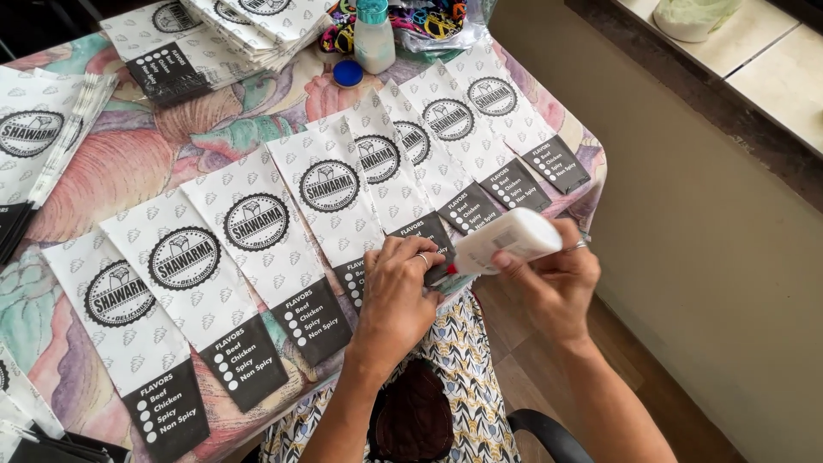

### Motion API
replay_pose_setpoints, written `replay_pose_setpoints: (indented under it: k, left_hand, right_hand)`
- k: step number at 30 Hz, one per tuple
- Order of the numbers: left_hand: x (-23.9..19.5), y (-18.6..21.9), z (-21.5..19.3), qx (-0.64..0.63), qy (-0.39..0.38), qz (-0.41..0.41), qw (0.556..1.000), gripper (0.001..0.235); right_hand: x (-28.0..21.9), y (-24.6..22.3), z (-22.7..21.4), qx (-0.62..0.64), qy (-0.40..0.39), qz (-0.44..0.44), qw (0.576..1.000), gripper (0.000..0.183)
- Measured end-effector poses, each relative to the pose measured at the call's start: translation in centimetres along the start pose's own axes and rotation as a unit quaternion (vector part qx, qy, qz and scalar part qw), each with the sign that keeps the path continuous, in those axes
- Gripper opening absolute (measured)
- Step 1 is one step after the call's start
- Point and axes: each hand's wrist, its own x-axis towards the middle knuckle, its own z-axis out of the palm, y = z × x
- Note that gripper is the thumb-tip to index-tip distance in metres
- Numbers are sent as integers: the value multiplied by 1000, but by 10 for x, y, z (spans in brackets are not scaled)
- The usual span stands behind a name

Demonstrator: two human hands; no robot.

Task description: The person arranges several white paper pouches on a table, applies glue from a white bottle to the edges of the pouches, and presses them flat to seal. The person handles the pouches and the glue bottle repeatedly.

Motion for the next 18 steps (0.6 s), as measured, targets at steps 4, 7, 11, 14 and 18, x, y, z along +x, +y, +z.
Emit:
replay_pose_setpoints:
  k: [4,7,11,14,18]
  left_hand:
    - [-1,3,-3,-1,-1,0,1000,38]
    - [-1,2,1,3,12,7,1000,39]
    - [-2,-1,5,-1,37,15,999,34]
    - [-2,-6,12,-11,58,26,998,24]
    - [1,-7,13,-23,62,15,998,16]
  right_hand:
    - [-3,9,-6,41,-2,39,998,38]
    - [-7,0,8,59,-18,25,998,41]
    - [-7,6,6,65,-22,11,998,41]
    - [-2,11,-6,47,5,23,999,41]
    - [-5,20,-23,53,46,51,996,39]
